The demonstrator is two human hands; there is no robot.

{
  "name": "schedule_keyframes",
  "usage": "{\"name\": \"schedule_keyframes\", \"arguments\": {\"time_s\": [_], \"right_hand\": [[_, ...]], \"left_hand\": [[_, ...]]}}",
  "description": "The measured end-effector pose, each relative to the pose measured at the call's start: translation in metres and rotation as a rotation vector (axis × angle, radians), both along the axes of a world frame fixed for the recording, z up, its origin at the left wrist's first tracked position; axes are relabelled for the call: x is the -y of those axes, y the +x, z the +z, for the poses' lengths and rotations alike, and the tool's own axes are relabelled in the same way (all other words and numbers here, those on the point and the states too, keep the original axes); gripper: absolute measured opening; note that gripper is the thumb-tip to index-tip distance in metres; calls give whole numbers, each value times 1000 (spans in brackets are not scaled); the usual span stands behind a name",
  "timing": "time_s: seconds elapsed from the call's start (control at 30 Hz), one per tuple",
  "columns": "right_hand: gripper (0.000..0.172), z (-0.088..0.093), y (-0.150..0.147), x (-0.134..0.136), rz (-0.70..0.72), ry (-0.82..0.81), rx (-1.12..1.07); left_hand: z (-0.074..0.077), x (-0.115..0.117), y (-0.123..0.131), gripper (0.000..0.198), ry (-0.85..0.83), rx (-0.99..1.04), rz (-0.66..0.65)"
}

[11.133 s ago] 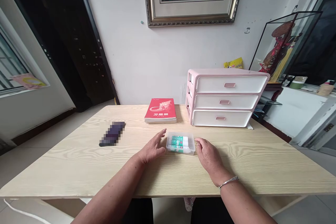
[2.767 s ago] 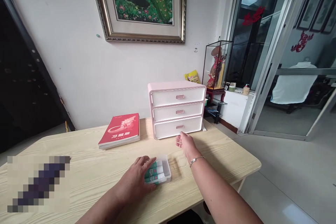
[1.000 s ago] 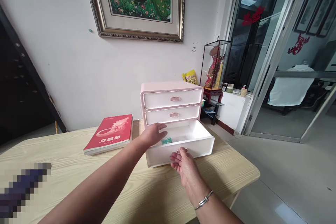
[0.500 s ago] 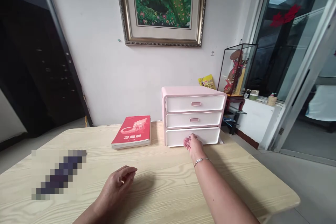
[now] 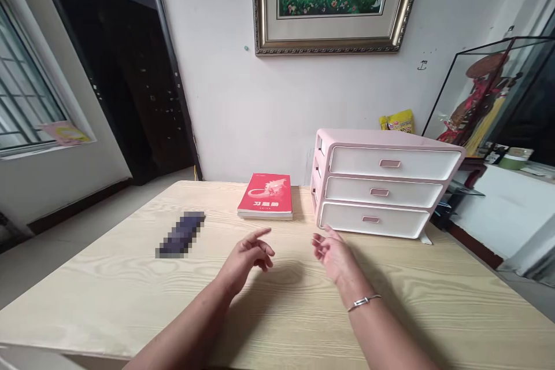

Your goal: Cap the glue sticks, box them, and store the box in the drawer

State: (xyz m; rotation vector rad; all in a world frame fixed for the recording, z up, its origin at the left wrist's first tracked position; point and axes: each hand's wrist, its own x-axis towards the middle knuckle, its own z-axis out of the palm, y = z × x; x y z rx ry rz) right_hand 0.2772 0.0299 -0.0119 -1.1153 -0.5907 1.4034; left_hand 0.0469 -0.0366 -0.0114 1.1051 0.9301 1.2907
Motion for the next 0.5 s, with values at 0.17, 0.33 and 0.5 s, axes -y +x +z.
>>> {"name": "schedule_keyframes", "arguments": {"time_s": [0.17, 0.33, 0.5], "right_hand": [[77, 67, -52, 39, 529, 378, -256], [82, 152, -65, 79, 724, 768, -272], [87, 163, -61, 81, 803, 976, -280]], "left_hand": [[67, -1, -22, 102, 263, 365, -254], [131, 17, -46, 97, 604, 387, -425], [142, 22, -63, 97, 839, 338, -541]]}}
